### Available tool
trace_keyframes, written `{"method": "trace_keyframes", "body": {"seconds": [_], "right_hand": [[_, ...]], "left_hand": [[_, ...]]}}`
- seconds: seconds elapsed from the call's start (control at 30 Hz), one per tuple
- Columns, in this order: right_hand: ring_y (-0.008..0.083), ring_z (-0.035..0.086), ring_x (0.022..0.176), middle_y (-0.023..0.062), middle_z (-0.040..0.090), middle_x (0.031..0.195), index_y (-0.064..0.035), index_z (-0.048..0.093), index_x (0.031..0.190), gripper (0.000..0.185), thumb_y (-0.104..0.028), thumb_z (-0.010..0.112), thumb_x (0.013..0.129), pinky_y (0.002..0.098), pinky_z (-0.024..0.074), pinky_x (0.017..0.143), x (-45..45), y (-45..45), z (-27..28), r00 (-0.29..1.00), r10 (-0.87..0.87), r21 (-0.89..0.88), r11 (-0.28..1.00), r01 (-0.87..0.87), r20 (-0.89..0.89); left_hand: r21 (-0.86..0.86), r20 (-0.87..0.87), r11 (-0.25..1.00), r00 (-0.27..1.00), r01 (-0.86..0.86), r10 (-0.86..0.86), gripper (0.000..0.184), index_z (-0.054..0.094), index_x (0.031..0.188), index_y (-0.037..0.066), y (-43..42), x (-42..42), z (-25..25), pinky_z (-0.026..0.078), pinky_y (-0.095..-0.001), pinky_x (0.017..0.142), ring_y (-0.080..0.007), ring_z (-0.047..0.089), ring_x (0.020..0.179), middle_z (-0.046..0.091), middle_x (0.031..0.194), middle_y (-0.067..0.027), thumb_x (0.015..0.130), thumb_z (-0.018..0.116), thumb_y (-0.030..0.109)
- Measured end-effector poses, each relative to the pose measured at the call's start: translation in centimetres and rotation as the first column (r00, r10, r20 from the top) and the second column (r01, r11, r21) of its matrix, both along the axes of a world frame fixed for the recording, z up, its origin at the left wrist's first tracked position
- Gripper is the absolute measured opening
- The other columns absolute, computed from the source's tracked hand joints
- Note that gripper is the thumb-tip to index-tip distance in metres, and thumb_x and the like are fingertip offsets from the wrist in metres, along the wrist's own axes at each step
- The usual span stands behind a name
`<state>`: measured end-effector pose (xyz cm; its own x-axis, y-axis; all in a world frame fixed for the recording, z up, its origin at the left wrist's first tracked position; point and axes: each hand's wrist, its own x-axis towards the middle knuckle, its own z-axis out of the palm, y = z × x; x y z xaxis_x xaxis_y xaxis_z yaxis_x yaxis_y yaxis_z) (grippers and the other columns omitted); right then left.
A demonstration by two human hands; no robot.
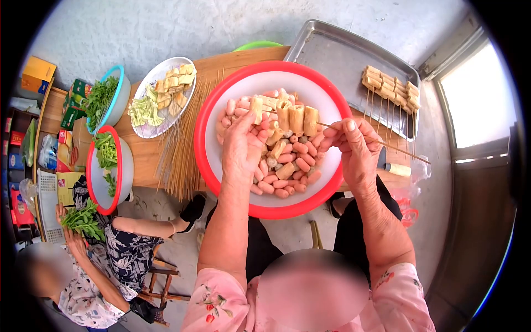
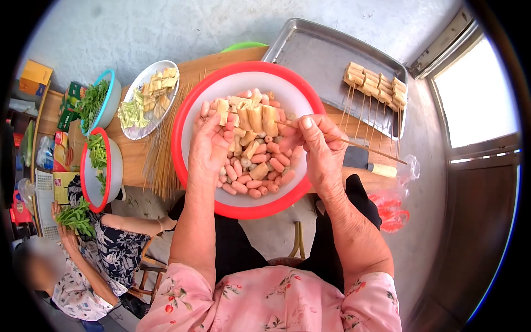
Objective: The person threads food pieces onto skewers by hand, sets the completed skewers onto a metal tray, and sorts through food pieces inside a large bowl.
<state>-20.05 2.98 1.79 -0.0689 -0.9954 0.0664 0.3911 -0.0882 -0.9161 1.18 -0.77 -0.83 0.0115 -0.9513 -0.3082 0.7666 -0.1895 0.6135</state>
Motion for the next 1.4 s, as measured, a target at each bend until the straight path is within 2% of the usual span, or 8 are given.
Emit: {"method": "trace_keyframes", "body": {"seconds": [0.2, 0.53, 0.6, 0.77, 0.93, 1.03, 1.1, 1.4], "right_hand": [[0.0128, 0.063, 0.065, 0.0108, 0.067, 0.081, -0.0005, 0.061, 0.088, 0.025, -0.025, 0.056, 0.092, 0.0235, 0.0495, 0.062, 0.2, 0.0, 0.3, 1.000, 0.003, -0.009, 1.000, -0.003, -0.010], [0.0134, 0.063, 0.066, 0.0106, 0.067, 0.081, -0.0001, 0.061, 0.088, 0.025, -0.024, 0.055, 0.093, 0.0250, 0.0507, 0.063, 0.4, 0.0, 0.0, 1.000, -0.013, -0.005, 1.000, 0.013, -0.025], [0.0134, 0.063, 0.066, 0.0104, 0.067, 0.081, 0.0001, 0.061, 0.088, 0.025, -0.023, 0.055, 0.093, 0.0250, 0.0508, 0.063, 0.4, 0.1, 0.2, 0.999, -0.005, -0.001, 1.000, 0.005, -0.034], [0.0143, 0.063, 0.065, 0.0111, 0.067, 0.081, 0.0006, 0.061, 0.087, 0.025, -0.023, 0.055, 0.093, 0.0253, 0.0512, 0.063, 0.1, -0.2, -0.4, 0.993, 0.018, -0.007, 1.000, -0.019, -0.116], [0.0188, 0.065, 0.064, 0.0153, 0.067, 0.082, 0.0016, 0.061, 0.090, 0.026, -0.024, 0.054, 0.093, 0.0265, 0.0528, 0.060, 0.3, -0.4, 0.0, 0.996, -0.020, 0.110, 0.994, 0.010, 0.090], [0.0209, 0.066, 0.064, 0.0170, 0.067, 0.082, 0.0020, 0.060, 0.090, 0.026, -0.023, 0.054, 0.093, 0.0278, 0.0542, 0.059, -0.2, -1.1, -0.5, 0.978, -0.034, 0.137, 0.991, 0.005, 0.206], [0.0214, 0.066, 0.064, 0.0172, 0.067, 0.081, 0.0020, 0.060, 0.090, 0.026, -0.023, 0.054, 0.093, 0.0286, 0.0549, 0.059, -0.5, -1.4, -0.8, 0.974, -0.035, 0.148, 0.989, 0.001, 0.226], [0.0221, 0.066, 0.066, 0.0174, 0.066, 0.081, 0.0016, 0.059, 0.090, 0.024, -0.021, 0.053, 0.093, 0.0322, 0.0572, 0.062, 0.6, -1.2, -0.9, 0.947, -0.048, 0.208, 0.978, -0.020, 0.318]], "left_hand": [[0.035, -0.011, 0.999, 1.000, 0.015, -0.015, 0.020, 0.051, 0.104, 0.011, -0.2, -0.1, 0.4, 0.046, -0.0217, 0.054, -0.0139, 0.059, 0.070, 0.060, 0.086, -0.0060, 0.086, 0.058, 0.005], [0.064, -0.007, 0.997, 0.999, -0.038, 0.039, 0.021, 0.051, 0.105, 0.012, -0.2, -0.3, 0.8, 0.045, -0.0222, 0.054, -0.0137, 0.057, 0.067, 0.061, 0.084, -0.0067, 0.086, 0.059, 0.008], [0.058, 0.015, 0.998, 1.000, 0.027, -0.028, 0.023, 0.051, 0.106, 0.013, -0.2, 0.1, 0.3, 0.045, -0.0215, 0.054, -0.0135, 0.057, 0.068, 0.061, 0.083, -0.0066, 0.085, 0.060, 0.010], [0.099, 0.133, 0.995, 0.991, -0.005, -0.009, 0.028, 0.051, 0.107, 0.012, 0.0, -0.1, 0.9, 0.046, -0.0235, 0.059, -0.0132, 0.058, 0.070, 0.061, 0.084, -0.0051, 0.082, 0.063, 0.012], [0.053, 0.221, 0.996, 0.973, -0.074, 0.060, 0.030, 0.050, 0.109, 0.011, 0.2, -1.1, 1.3, 0.049, -0.0303, 0.071, -0.0168, 0.061, 0.080, 0.060, 0.094, -0.0057, 0.082, 0.063, 0.011], [-0.018, 0.167, 0.999, 0.984, -0.051, 0.053, 0.033, 0.047, 0.111, 0.010, 0.2, -1.3, 1.5, 0.050, -0.0390, 0.079, -0.0248, 0.061, 0.092, 0.057, 0.104, -0.0085, 0.082, 0.063, 0.009], [-0.057, 0.059, 0.998, 0.998, 0.027, -0.024, 0.018, 0.060, 0.103, 0.002, 0.2, -1.1, 1.3, 0.045, -0.0387, 0.090, -0.0231, 0.060, 0.095, 0.061, 0.099, -0.0075, 0.086, 0.059, 0.009], [0.001, 0.070, 1.000, 0.998, -0.002, 0.002, 0.018, 0.061, 0.101, 0.001, 0.7, -1.6, 1.8, 0.048, -0.0378, 0.087, -0.0216, 0.061, 0.092, 0.063, 0.098, -0.0084, 0.085, 0.061, 0.009]]}}
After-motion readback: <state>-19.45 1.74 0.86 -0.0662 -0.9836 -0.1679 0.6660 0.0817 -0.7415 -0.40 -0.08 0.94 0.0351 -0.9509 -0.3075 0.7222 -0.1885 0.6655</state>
